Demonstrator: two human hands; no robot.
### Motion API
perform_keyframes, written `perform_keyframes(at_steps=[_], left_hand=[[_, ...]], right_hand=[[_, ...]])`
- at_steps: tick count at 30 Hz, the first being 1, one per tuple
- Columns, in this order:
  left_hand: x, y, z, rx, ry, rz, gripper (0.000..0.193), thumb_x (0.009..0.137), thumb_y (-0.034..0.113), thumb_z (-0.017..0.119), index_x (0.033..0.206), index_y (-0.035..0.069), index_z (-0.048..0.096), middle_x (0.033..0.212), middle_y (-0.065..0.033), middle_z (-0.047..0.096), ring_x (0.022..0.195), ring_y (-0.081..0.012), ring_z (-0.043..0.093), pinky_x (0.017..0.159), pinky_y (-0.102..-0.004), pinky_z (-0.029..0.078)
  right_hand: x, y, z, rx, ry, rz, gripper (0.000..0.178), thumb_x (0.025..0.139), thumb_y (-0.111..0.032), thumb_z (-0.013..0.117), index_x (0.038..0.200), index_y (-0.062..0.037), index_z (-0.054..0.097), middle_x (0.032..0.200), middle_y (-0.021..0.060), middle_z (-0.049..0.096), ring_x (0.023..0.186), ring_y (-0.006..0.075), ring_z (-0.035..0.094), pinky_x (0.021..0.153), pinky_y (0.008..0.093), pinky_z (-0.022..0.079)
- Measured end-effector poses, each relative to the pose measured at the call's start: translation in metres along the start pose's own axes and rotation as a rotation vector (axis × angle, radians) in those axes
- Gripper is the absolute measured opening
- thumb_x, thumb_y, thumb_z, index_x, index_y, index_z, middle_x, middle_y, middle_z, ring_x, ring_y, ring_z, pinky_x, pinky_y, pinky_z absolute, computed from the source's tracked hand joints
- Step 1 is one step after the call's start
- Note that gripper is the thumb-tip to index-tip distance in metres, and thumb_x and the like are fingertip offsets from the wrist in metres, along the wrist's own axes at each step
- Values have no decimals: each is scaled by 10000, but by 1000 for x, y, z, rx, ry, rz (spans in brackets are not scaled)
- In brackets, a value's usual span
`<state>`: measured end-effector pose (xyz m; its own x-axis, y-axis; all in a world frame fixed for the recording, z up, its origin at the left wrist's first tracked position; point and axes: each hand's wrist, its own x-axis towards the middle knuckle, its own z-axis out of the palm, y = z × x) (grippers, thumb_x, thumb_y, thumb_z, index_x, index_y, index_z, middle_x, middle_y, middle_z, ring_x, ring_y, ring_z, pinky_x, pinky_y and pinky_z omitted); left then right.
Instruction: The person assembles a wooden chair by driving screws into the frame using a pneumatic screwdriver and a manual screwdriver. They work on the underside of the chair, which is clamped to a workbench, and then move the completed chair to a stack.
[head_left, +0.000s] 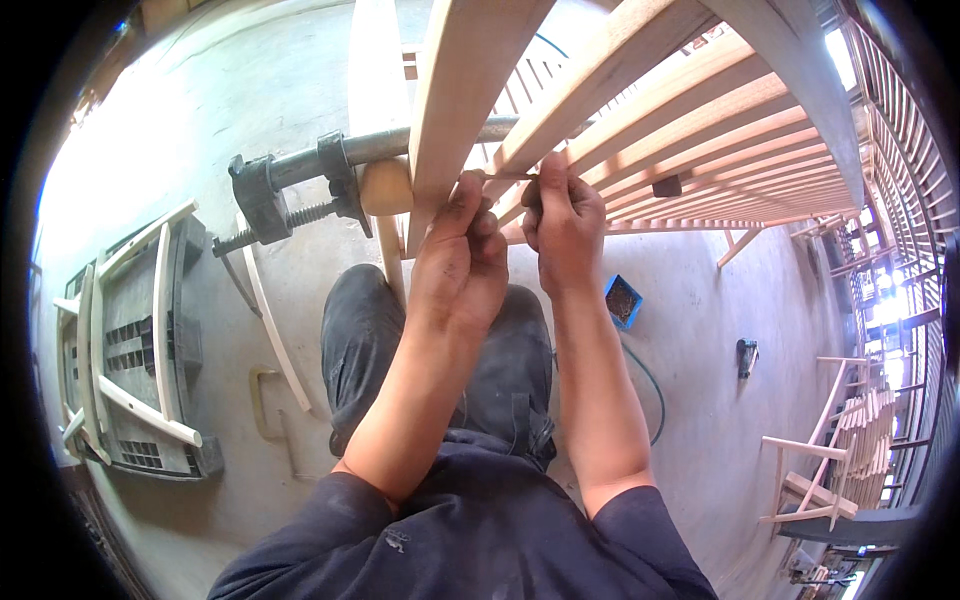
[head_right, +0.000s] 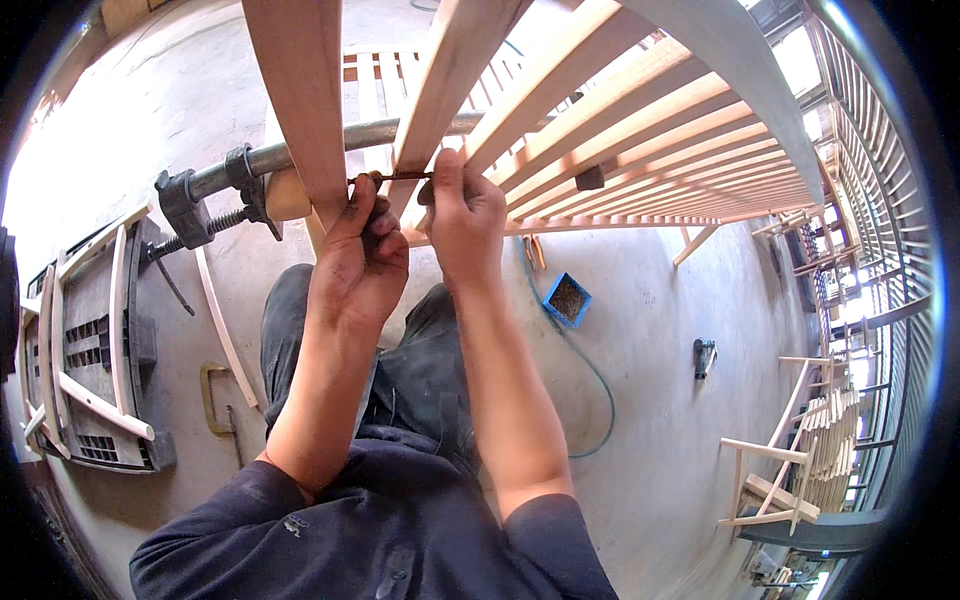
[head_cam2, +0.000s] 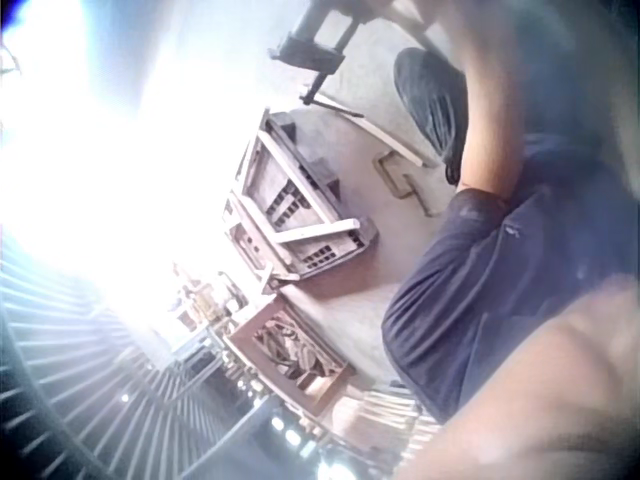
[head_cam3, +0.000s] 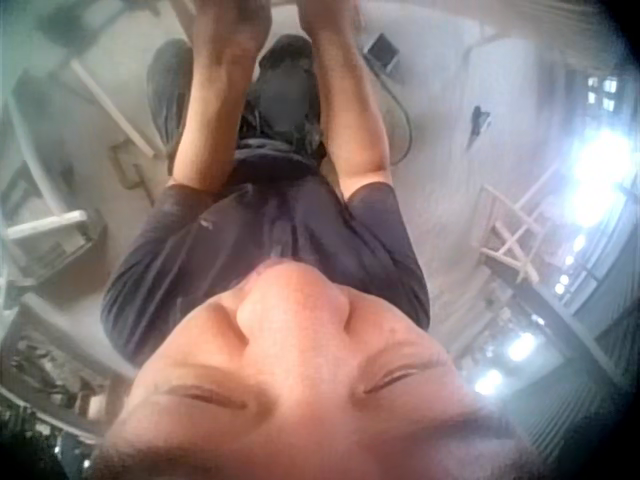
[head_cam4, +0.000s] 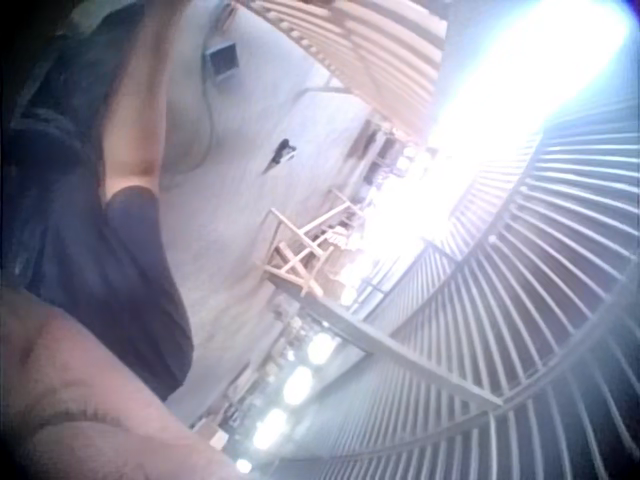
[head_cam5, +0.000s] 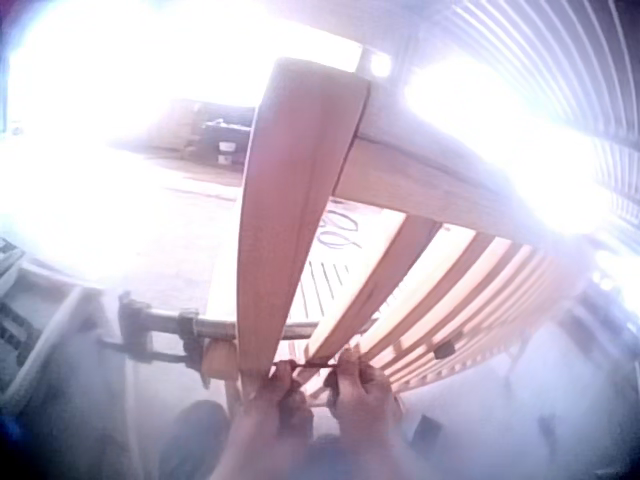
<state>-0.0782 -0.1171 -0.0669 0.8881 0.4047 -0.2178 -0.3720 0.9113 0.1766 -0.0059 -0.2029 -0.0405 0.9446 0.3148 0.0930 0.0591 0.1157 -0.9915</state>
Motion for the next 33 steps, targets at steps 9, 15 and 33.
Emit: perform_keyframes(at_steps=[9,15,33], left_hand=[[9,-21,11,39,-51,158,119,949,160,712,998,68,654,779,10,590,693,-85,514,617,-224,422],[9,-20,12,74,-55,204,128,945,164,715,1002,73,645,840,7,603,718,-80,508,627,-211,445],[6,-27,5,123,-93,290,160,968,163,687,1025,19,644,807,-9,581,714,-95,540,645,-239,470]], right_hand=[[0,1,17,-272,102,-176,429,1060,-265,487,869,65,683,708,103,670,635,166,623,579,335,502],[-6,-3,22,-298,105,-158,400,1078,-238,433,945,52,675,757,105,689,608,133,623,528,297,499],[-3,21,21,-375,165,-501,356,1055,-282,484,888,-2,628,798,54,615,659,102,527,567,280,437]])
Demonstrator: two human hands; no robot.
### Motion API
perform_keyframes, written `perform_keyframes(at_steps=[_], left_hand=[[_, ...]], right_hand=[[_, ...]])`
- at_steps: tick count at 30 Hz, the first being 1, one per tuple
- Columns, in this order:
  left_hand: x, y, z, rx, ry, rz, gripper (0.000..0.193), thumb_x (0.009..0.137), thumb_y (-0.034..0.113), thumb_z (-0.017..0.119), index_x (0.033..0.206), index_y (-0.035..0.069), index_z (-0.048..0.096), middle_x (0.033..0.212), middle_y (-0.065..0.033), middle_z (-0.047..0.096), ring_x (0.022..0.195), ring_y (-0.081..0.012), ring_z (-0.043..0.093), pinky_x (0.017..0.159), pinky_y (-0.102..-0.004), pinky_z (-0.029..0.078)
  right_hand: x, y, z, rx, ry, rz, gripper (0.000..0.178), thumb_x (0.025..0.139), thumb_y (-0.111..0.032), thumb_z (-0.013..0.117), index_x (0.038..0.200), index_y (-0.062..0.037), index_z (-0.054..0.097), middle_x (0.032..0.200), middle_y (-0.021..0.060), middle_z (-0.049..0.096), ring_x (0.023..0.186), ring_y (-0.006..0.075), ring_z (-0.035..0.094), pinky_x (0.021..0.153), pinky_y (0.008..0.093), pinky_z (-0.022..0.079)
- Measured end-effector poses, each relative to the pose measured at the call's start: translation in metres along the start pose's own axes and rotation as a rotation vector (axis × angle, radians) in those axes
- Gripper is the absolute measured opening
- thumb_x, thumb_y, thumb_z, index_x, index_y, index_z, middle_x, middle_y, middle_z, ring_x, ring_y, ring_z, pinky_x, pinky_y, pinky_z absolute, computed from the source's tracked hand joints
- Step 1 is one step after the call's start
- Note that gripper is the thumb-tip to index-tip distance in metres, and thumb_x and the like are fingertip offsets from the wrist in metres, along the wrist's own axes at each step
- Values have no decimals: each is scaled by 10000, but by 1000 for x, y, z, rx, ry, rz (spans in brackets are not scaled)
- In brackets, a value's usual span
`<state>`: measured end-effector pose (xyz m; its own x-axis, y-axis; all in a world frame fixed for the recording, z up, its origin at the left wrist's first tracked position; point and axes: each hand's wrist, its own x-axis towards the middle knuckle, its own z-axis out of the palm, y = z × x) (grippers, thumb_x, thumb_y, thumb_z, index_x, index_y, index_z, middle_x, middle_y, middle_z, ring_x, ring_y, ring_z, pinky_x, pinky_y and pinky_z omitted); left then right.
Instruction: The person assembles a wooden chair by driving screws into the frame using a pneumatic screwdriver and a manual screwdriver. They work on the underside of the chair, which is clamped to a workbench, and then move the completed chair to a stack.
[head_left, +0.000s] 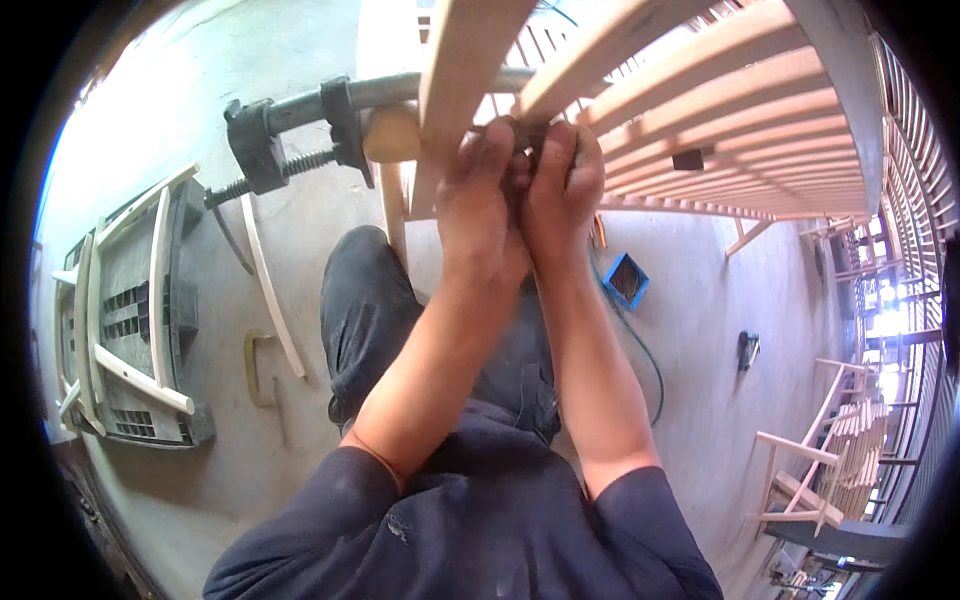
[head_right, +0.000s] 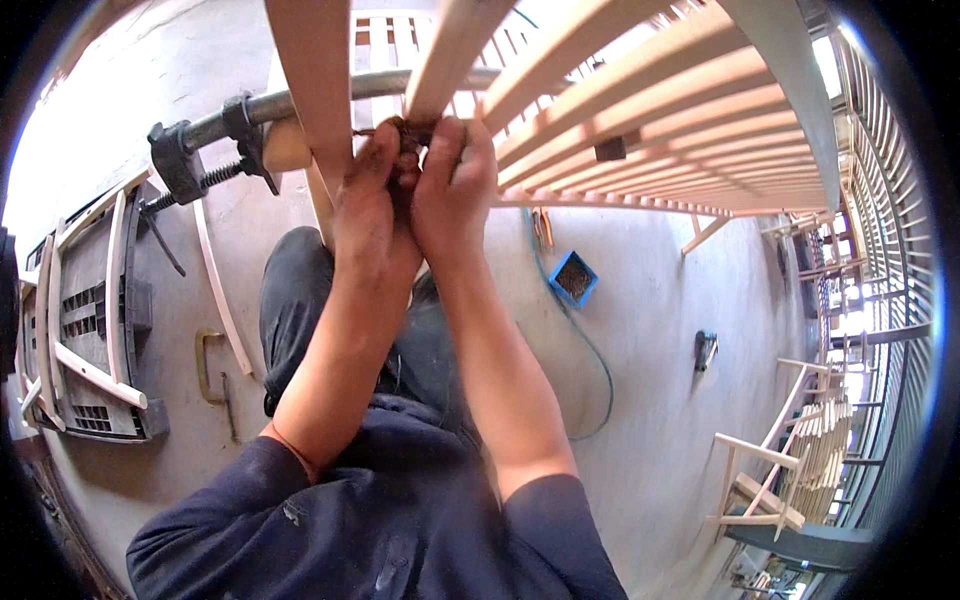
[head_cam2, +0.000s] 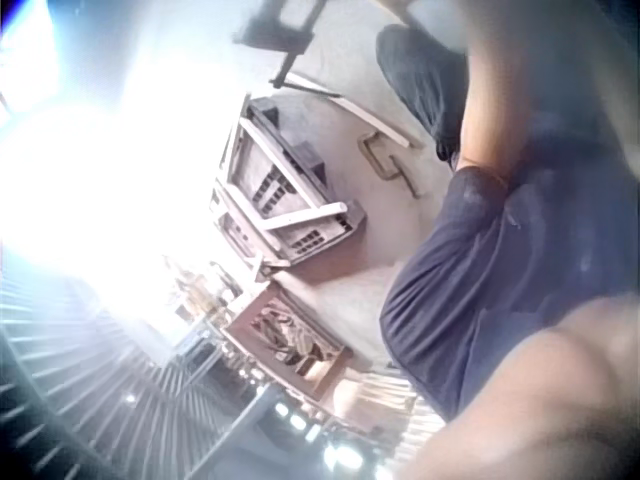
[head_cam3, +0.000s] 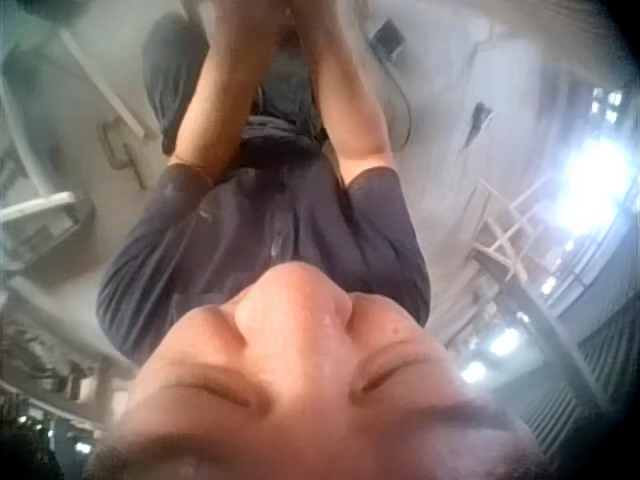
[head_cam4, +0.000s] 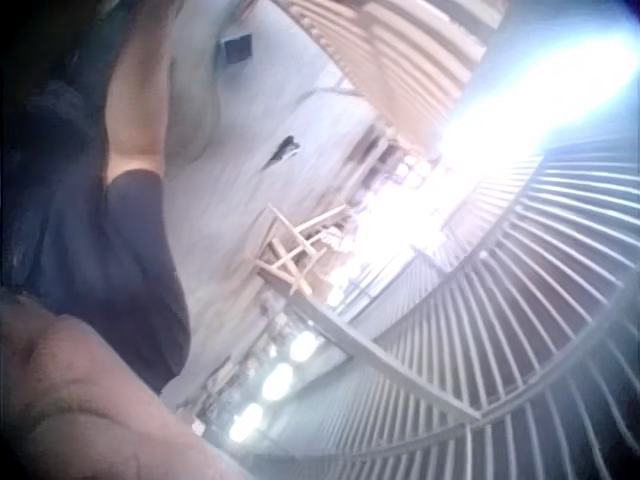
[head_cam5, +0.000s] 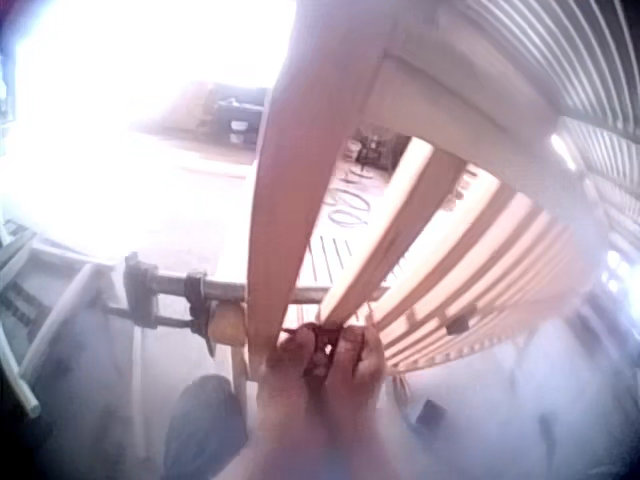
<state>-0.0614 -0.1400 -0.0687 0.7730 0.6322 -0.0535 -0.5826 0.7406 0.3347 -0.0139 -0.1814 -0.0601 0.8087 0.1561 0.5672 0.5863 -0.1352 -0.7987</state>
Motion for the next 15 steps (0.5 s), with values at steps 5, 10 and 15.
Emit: perform_keyframes(at_steps=[5,10,15], left_hand=[[4,-2,4,-59,-11,20,131,943,115,706,1038,54,639,852,11,598,726,-74,554,629,-219,471],[14,2,-9,-23,-90,-3,129,952,168,703,1012,73,639,805,12,615,727,-72,587,603,-208,501],[18,-2,-14,113,-145,-80,201,979,188,658,1084,17,650,863,-28,666,755,-112,625,692,-245,548]], right_hand=[[4,-3,-17,54,-86,137,359,1063,-277,488,954,25,650,785,127,673,750,212,634,710,360,503],[2,-16,-10,233,-36,222,379,1056,-301,536,914,30,653,670,63,654,565,103,635,512,275,499],[3,-6,-11,378,-69,351,418,1055,-309,529,835,25,648,625,90,651,517,143,643,499,304,499]])
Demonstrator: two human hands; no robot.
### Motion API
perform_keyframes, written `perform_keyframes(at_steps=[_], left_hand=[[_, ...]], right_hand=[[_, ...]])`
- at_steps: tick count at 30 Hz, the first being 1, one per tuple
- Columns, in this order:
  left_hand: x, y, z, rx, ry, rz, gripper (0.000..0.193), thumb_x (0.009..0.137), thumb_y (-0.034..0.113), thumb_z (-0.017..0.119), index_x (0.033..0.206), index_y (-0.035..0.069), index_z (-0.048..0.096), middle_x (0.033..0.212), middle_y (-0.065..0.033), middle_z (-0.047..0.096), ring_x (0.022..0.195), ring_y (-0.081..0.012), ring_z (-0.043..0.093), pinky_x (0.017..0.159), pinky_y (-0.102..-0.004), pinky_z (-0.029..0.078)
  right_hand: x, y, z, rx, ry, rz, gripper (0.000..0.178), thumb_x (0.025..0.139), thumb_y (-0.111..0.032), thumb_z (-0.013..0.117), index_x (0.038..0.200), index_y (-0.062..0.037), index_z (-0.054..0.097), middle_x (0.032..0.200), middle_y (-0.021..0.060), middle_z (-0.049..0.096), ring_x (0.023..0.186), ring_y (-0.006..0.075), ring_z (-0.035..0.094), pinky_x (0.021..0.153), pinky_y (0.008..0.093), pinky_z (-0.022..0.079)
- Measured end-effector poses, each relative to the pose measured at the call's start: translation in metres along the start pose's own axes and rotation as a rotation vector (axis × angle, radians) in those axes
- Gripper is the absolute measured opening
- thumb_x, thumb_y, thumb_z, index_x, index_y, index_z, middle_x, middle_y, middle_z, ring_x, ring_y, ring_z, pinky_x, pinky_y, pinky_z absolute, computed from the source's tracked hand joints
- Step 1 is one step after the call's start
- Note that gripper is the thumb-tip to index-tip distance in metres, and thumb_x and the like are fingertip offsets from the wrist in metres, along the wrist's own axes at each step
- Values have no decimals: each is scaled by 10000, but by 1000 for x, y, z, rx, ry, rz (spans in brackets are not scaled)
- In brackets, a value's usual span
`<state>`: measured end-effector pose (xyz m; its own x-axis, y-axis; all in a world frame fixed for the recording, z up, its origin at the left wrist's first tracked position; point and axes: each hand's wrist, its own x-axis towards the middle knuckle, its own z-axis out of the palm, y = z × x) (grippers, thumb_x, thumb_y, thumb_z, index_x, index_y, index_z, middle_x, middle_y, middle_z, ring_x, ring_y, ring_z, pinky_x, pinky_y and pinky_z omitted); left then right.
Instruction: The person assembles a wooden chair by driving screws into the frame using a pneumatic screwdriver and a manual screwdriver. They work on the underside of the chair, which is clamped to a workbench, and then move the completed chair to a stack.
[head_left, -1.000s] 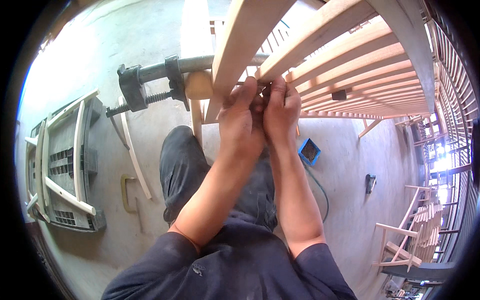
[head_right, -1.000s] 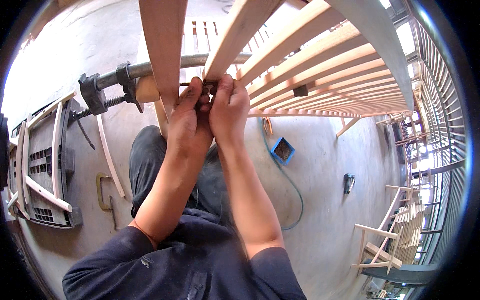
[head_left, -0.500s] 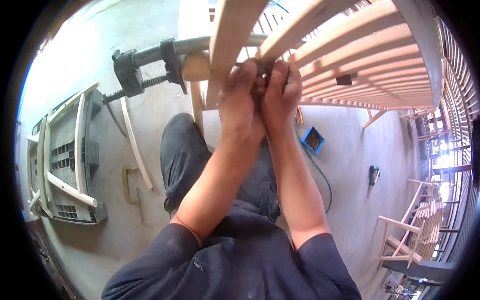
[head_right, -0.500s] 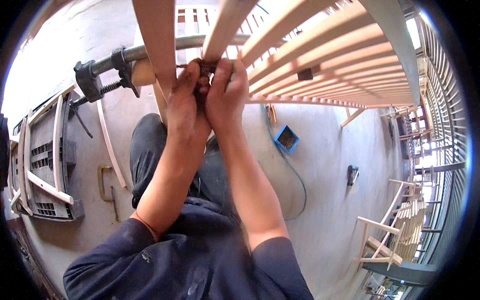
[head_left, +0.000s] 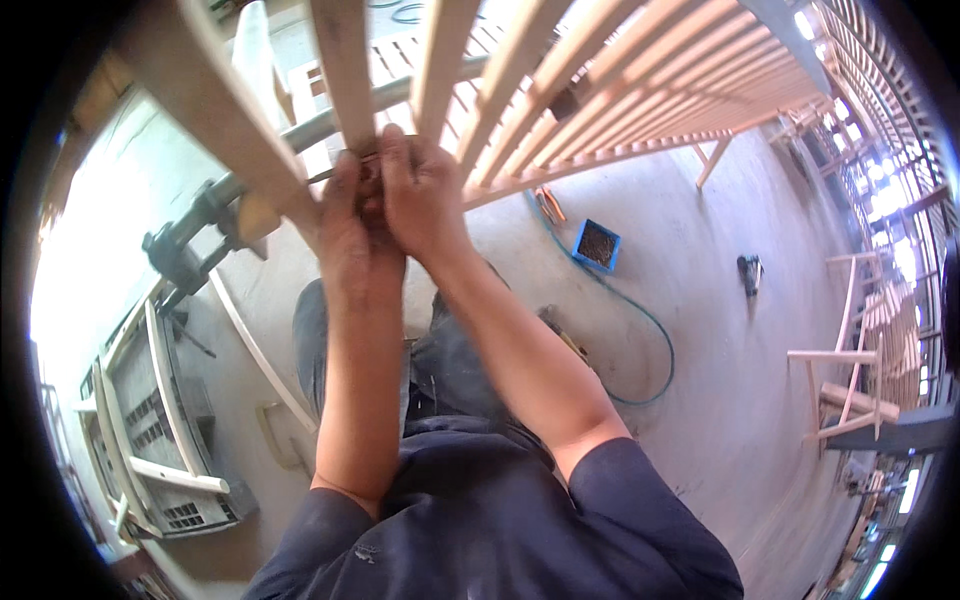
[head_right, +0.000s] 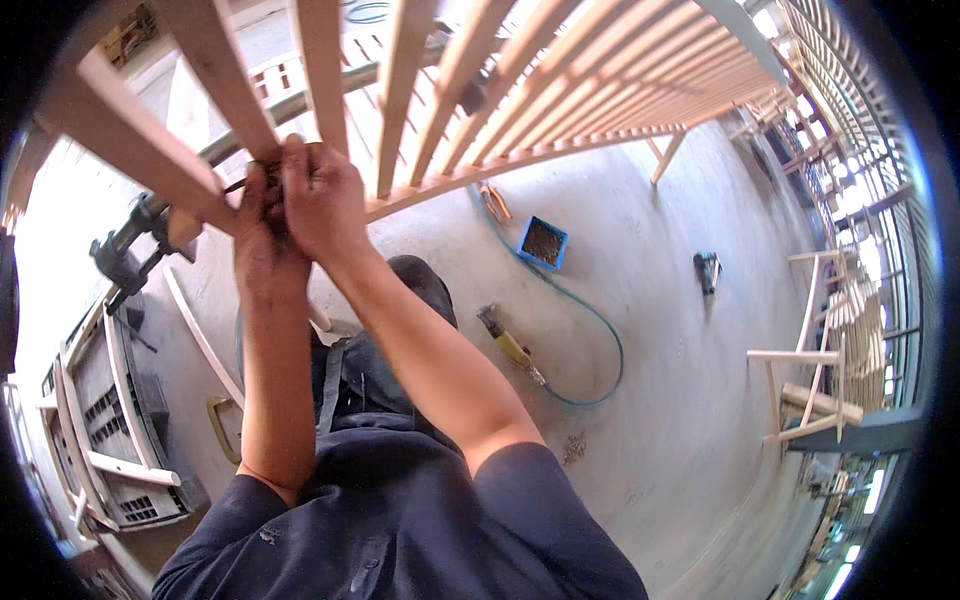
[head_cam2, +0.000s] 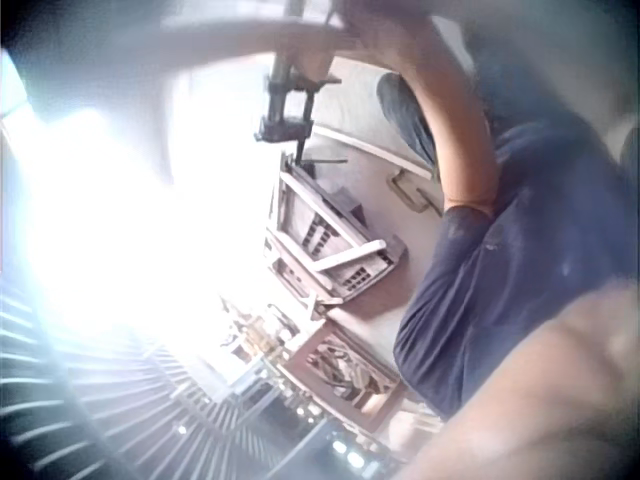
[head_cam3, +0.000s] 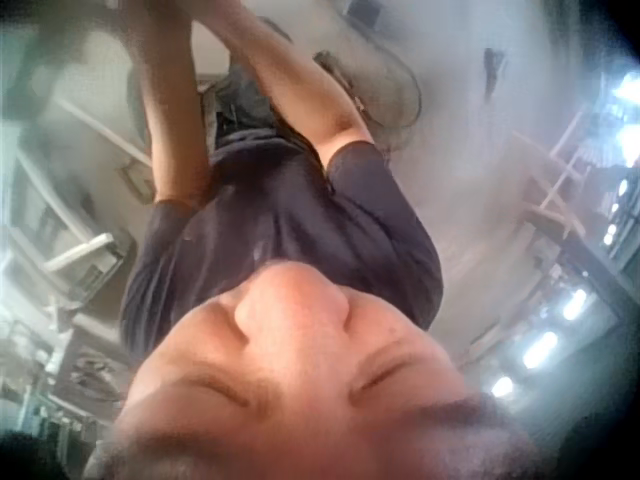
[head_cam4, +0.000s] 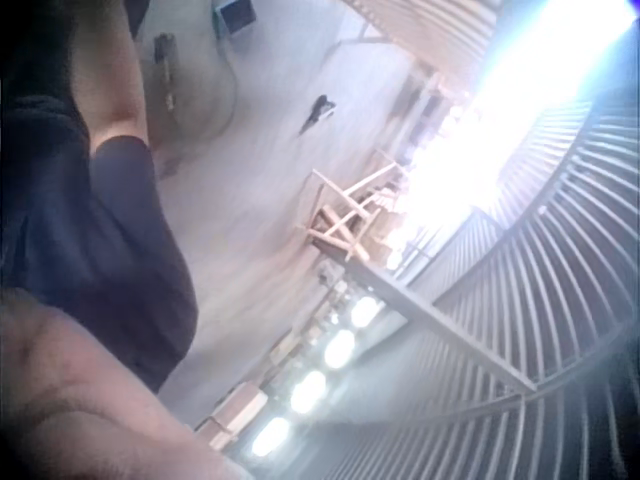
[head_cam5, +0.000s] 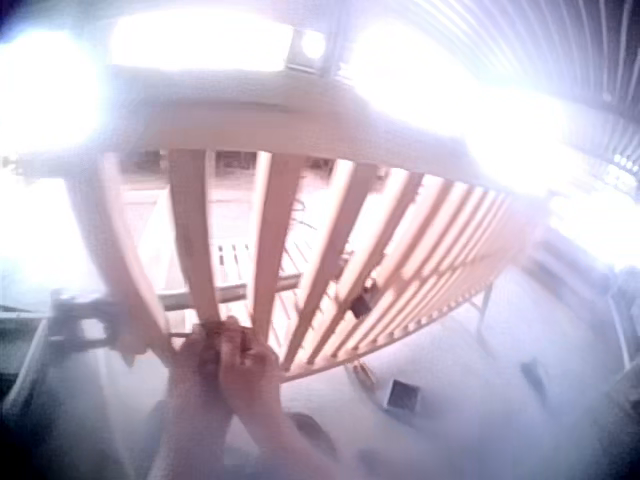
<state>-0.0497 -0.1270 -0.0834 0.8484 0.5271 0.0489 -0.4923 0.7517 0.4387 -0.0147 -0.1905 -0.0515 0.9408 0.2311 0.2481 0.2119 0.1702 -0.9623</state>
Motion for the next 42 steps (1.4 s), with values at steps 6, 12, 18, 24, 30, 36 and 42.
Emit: perform_keyframes(at_steps=[6,12,18,24,30,36,42], left_hand=[[1,12,-4,-140,17,-116,229,969,185,683,1106,21,602,855,-15,569,709,-77,517,627,-207,487],[-8,15,16,-232,132,-15,176,974,83,648,1086,-16,555,835,-43,524,689,-86,486,558,-204,426],[-6,18,10,-176,95,1,128,1007,145,605,1053,27,595,810,-21,550,673,-78,493,548,-203,418],[-12,16,16,-182,168,29,141,968,184,678,1048,70,659,812,-1,627,670,-74,513,603,-218,418],[-5,2,18,-117,141,27,153,963,261,693,979,111,663,758,28,605,664,-84,504,650,-228,386],[-5,-6,24,-136,127,72,155,953,259,703,997,117,657,788,27,592,664,-90,485,653,-239,389],[-7,-4,20,-123,198,95,149,965,261,686,1004,119,658,802,26,590,672,-85,488,668,-249,398]], right_hand=[[-8,14,-33,-139,-96,-134,359,1036,-266,563,845,21,665,631,110,633,612,172,638,574,333,493],[-14,183,-174,-426,11,63,353,982,-327,613,880,-1,701,816,204,704,726,350,690,641,444,519],[28,410,-328,-1146,105,213,408,843,-252,722,1180,-36,644,1213,227,654,1155,401,604,980,488,476],[78,419,-347,-1180,17,273,534,795,-69,720,1303,0,569,1221,236,646,1168,406,591,1039,475,446],[113,449,-401,-1585,-131,503,468,921,-332,682,1244,-1,606,1150,215,688,1092,415,642,934,508,522],[155,477,-441,-1526,-306,472,318,896,-249,695,1120,-26,658,1018,237,722,996,426,684,879,521,536],[139,507,-432,-1304,-154,488,458,863,-262,719,1148,69,581,1002,293,691,930,409,705,860,469,553]])
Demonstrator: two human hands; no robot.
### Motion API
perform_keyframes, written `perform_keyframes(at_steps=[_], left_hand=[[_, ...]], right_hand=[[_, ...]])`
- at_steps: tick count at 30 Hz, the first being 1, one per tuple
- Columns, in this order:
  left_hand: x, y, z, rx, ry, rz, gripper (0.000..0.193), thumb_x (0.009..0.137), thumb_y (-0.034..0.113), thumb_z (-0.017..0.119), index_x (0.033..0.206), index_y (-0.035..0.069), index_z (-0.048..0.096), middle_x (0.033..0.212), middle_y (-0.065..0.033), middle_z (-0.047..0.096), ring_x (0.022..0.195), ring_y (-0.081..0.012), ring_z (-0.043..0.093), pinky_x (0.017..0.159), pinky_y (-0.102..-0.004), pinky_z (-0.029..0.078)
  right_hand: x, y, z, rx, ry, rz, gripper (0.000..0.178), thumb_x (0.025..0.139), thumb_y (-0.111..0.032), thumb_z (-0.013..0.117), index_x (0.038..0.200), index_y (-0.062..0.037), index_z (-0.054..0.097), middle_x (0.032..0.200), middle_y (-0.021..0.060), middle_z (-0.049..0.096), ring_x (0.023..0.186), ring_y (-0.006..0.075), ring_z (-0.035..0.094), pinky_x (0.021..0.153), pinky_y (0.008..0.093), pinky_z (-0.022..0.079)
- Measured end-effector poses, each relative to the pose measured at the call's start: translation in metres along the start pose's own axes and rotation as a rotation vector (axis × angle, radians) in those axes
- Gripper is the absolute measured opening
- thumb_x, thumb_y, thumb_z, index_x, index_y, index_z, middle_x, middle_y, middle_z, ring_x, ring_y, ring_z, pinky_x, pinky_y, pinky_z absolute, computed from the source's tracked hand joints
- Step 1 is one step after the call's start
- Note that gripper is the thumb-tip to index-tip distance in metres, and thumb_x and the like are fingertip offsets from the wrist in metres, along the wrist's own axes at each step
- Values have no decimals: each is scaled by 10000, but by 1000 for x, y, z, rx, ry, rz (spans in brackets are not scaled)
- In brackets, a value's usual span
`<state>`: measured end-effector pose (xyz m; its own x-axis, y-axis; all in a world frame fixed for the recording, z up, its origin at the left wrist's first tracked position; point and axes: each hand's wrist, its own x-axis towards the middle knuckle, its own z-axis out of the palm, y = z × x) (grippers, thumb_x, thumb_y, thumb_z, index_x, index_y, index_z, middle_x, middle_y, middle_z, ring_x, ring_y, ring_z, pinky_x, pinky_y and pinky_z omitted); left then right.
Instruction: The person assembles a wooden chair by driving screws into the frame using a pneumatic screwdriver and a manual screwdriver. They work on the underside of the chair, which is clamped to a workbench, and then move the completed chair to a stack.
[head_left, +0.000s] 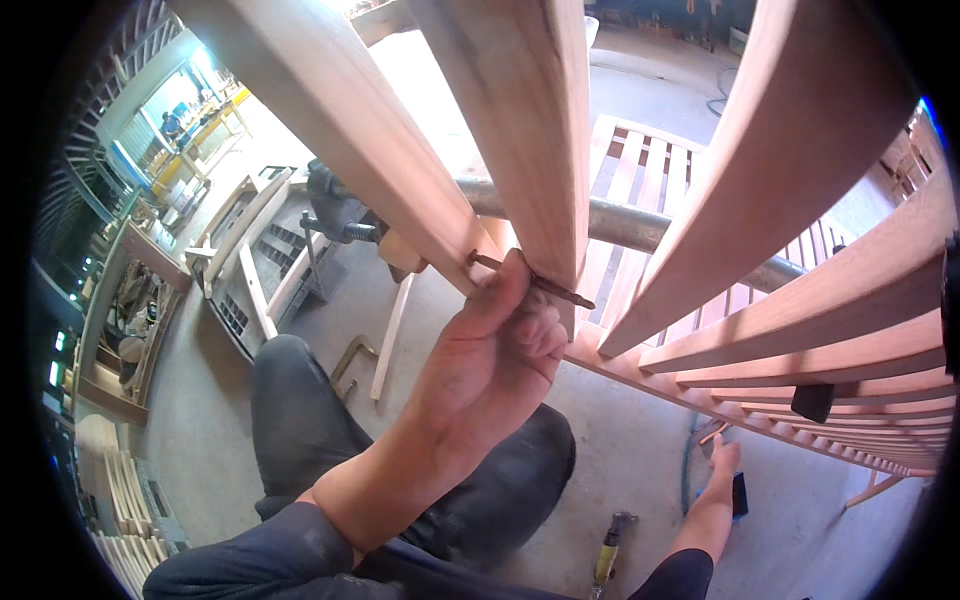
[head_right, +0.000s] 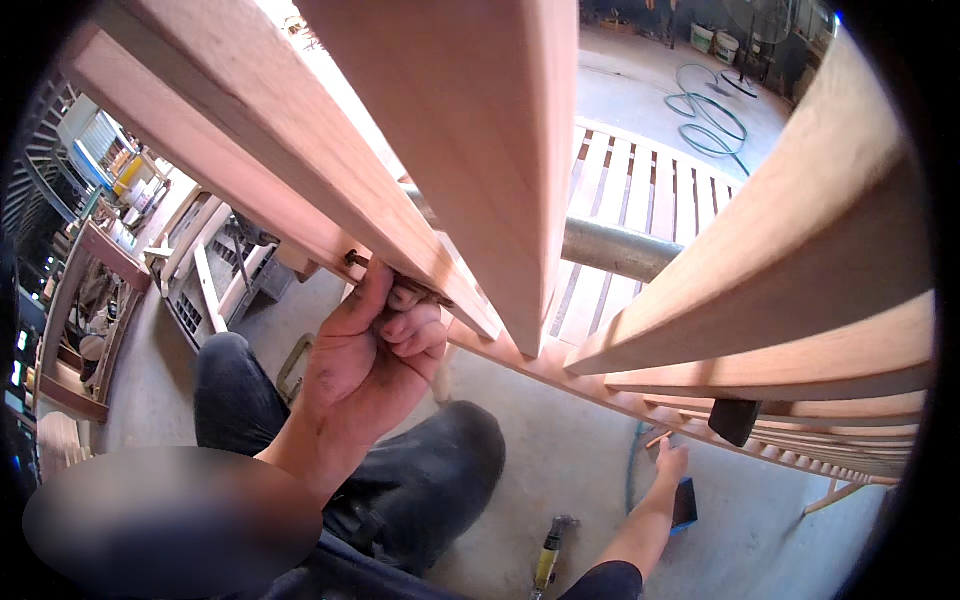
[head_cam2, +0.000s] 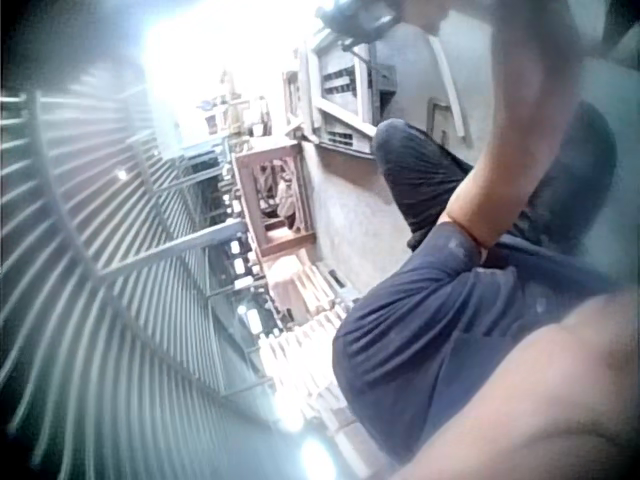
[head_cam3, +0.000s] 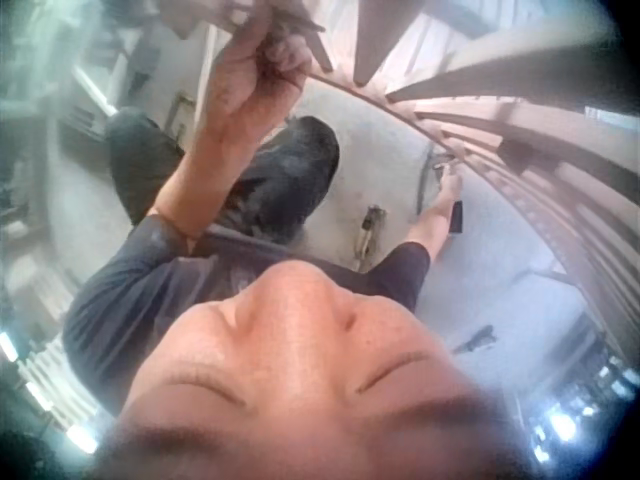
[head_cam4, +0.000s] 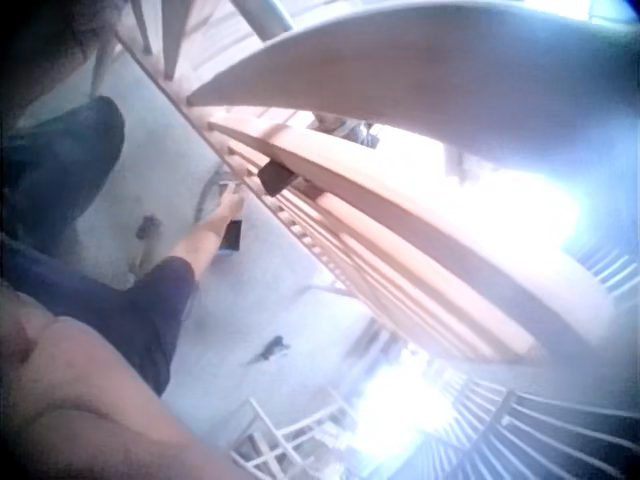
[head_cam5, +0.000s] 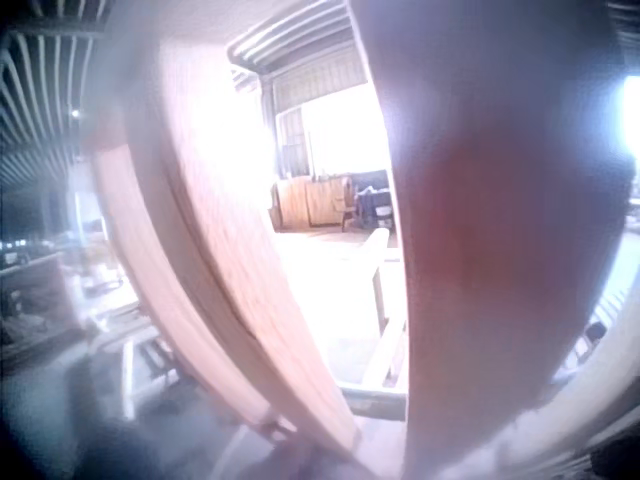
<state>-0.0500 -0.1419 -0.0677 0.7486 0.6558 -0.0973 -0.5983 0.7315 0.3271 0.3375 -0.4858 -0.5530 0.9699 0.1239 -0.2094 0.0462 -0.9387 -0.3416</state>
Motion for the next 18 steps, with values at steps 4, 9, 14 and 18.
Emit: perform_keyframes(at_steps=[4,9,14,18], left_hand=[[4,2,0,27,-135,-19,161,970,266,679,1000,109,656,816,17,604,674,-86,492,668,-250,397],[0,3,-2,121,-64,39,190,974,281,672,1005,95,649,815,10,603,670,-89,483,660,-252,380],[-8,2,-9,68,-79,54,173,985,272,663,1013,102,640,781,30,558,680,-87,469,659,-251,366],[-5,-1,2,71,-63,56,123,971,221,687,888,132,667,789,42,561,704,-71,485,641,-247,395]], right_hand=[[30,15,32,84,83,74,477,862,-300,720,1142,62,584,1050,292,685,944,428,698,879,467,542],[-11,-50,46,540,-190,424,336,931,-349,620,1000,-23,582,775,107,637,657,253,635,586,376,534],[-66,-36,-7,1516,-119,529,271,979,-325,518,772,-159,465,610,-39,459,467,91,455,404,244,353],[-224,-41,-53,1449,59,128,163,921,-233,494,778,-156,509,797,6,619,647,115,546,515,234,330]])
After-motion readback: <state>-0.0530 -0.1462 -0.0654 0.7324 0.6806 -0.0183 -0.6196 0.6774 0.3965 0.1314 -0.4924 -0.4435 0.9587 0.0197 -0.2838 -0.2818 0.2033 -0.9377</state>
